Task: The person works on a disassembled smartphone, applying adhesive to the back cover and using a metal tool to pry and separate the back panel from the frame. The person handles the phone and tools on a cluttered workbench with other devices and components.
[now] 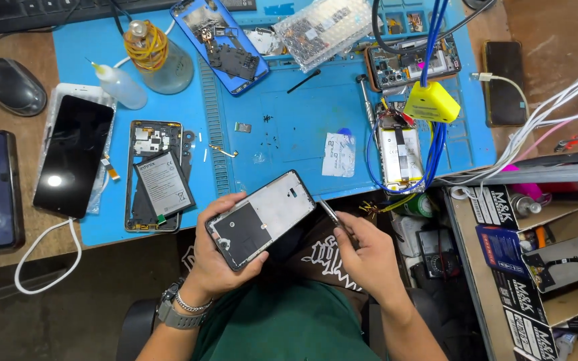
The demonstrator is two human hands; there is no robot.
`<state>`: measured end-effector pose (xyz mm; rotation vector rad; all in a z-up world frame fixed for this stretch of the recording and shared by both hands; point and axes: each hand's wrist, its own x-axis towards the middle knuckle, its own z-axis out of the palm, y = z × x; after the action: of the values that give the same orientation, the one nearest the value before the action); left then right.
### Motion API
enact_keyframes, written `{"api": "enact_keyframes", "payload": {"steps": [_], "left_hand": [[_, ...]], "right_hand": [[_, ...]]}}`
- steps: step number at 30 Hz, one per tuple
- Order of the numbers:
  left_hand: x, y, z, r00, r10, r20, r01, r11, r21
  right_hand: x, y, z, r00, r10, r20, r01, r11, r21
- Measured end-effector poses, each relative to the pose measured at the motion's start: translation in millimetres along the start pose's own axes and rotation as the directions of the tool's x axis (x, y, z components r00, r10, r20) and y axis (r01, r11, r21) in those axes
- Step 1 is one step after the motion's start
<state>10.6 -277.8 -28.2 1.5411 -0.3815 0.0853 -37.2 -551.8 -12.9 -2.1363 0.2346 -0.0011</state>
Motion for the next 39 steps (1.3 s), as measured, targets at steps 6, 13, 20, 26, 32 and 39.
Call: {"api": "enact_keyframes", "payload": {"steps": [6, 13, 20, 26, 32, 39], "left_hand": [[-8, -3, 12, 0.993, 0.115, 0.022, -0.116, 0.992, 0.04], [-11, -11, 20, 0.987, 0.162, -0.017, -0.161, 0.984, 0.083], [-17, -16, 25, 0.972, 0.233, -0.024, -0.227, 0.964, 0.14], [-23, -16, 28, 0.965, 0.263, -0.002, -0.257, 0.945, 0.2], [-30, -15, 35, 0.945, 0.324, 0.034, -0.322, 0.915, 0.244], [-28, -7, 43, 0.919, 0.39, 0.059, -0.379, 0.831, 0.407]], "right_hand": [[-14, 8, 0, 0.986, -0.161, -0.052, 0.144, 0.959, -0.242], [-13, 10, 0, 0.97, -0.241, -0.038, 0.223, 0.938, -0.265], [-12, 7, 0, 0.972, -0.234, -0.032, 0.219, 0.944, -0.247], [-15, 4, 2, 0.951, -0.302, -0.06, 0.268, 0.91, -0.317], [-18, 2, 5, 0.938, -0.335, -0.082, 0.283, 0.884, -0.372], [-14, -18, 2, 0.998, 0.06, -0.02, -0.063, 0.975, -0.215]]}}
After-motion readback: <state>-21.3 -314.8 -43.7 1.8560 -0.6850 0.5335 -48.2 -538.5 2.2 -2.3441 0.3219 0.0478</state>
